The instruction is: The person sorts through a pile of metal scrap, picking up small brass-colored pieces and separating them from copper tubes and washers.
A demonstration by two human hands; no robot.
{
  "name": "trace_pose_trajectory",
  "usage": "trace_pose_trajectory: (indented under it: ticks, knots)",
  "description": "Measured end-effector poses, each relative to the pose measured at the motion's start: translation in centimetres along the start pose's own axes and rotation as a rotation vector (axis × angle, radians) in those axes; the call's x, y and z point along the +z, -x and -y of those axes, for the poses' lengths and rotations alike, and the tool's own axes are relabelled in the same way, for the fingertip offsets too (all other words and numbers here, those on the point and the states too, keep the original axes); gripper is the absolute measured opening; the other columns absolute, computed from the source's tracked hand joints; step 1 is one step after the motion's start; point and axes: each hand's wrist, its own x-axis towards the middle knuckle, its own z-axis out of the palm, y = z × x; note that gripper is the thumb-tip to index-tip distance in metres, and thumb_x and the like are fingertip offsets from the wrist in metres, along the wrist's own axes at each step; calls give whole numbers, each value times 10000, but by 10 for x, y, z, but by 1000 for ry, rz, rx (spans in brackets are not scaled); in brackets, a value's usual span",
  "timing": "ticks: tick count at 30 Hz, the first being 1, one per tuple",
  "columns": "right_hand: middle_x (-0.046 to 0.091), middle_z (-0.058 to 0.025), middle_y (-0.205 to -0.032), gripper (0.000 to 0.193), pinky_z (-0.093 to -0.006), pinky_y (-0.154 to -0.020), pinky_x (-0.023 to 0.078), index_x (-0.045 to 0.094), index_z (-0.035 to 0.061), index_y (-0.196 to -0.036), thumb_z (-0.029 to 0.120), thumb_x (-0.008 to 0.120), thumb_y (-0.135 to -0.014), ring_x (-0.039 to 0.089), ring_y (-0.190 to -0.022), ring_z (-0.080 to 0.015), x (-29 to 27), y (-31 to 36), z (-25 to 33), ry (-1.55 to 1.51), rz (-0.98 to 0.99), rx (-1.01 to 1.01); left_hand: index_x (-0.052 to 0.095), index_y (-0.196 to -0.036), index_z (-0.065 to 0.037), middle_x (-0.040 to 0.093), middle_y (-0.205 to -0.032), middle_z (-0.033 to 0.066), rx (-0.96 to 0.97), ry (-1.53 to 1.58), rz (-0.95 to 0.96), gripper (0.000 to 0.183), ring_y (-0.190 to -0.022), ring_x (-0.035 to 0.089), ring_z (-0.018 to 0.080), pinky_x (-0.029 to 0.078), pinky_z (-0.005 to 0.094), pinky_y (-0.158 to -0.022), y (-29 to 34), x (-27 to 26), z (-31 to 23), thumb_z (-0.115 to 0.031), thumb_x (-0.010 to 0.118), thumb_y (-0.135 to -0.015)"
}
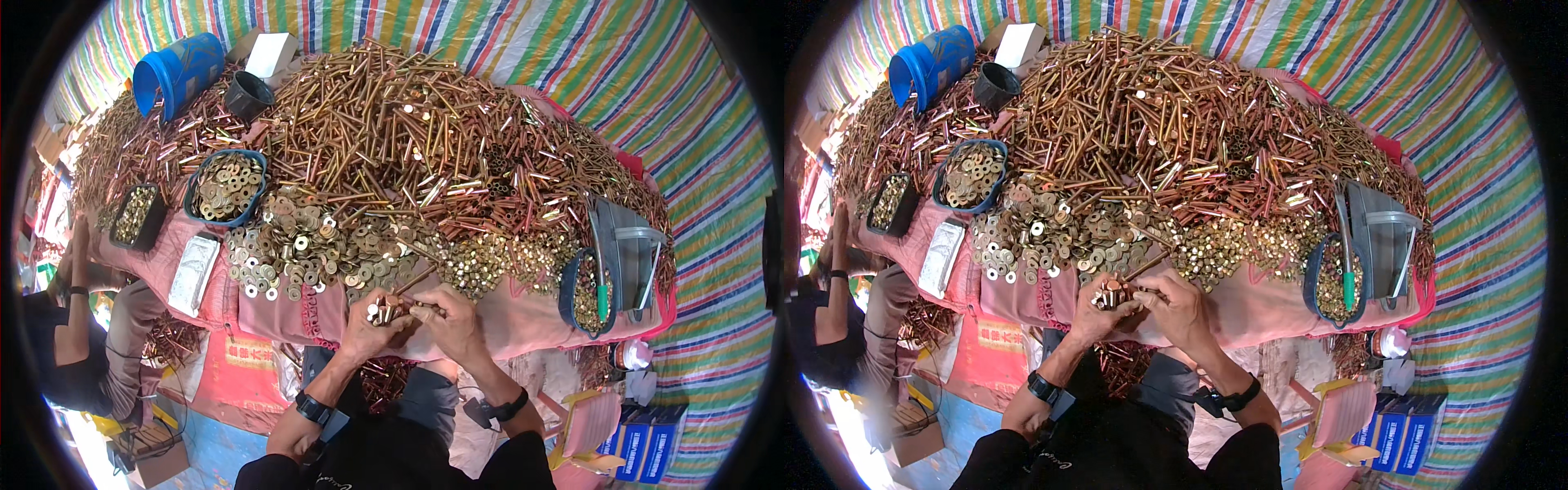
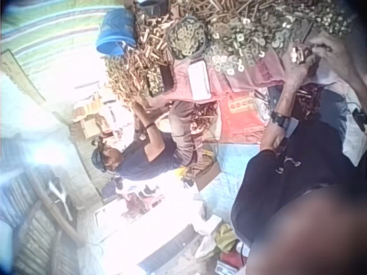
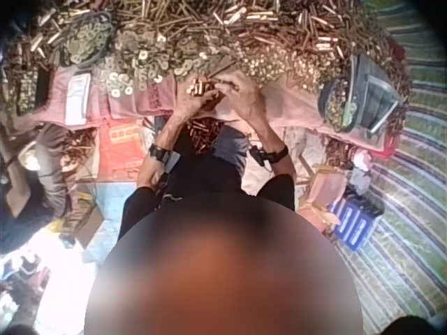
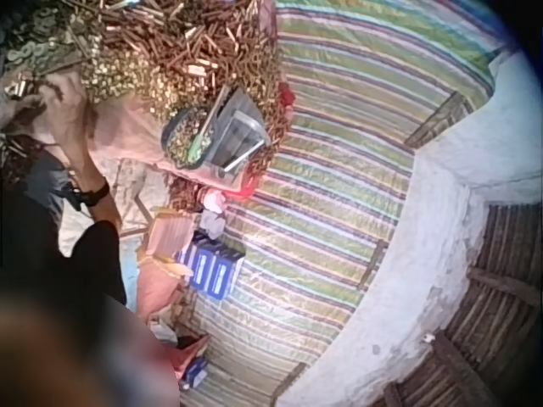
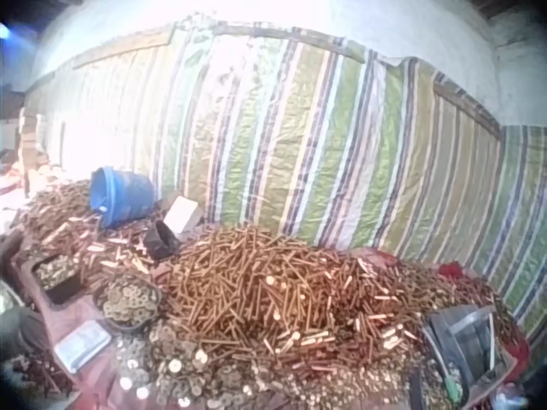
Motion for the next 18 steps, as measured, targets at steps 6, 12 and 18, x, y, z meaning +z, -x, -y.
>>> trace_pose_trajectory:
  ticks: [6, 12, 18]
  knots:
    - [736, -87, -932, 271, -310, -701, 547, 730, 8, -989, 168, 904, -856, 692, -796, -164, -2, 8, -4, -170, 75, 341, 674, -1048, -27, 689, -848, -5, 16, -29, 24, 263, -775, 589, 62, 514, 258, -702, -2, 2, 13, -36, 868, -871]
    - [719, -56, -885, 270, -290, -667, 532, 719, 11, -969, 166, 909, -856, 667, -770, -125, 2, 9, -5, -120, -24, 43, 654, -1023, -30, 671, -843, -11, 33, -39, 15, 288, -777, 577, 62, 510, 268, -698, 0, 2, 16, -30, 882, -847]
    - [671, -38, -816, 279, -287, -658, 523, 701, 22, -957, 173, 912, -854, 670, -762, -123, -3, 11, 1, -56, 49, 177, 636, -1002, -36, 665, -870, -11, 40, -56, 29, 285, -799, 572, 61, 509, 261, -712, 0, -1, 9, -29, 881, -856]
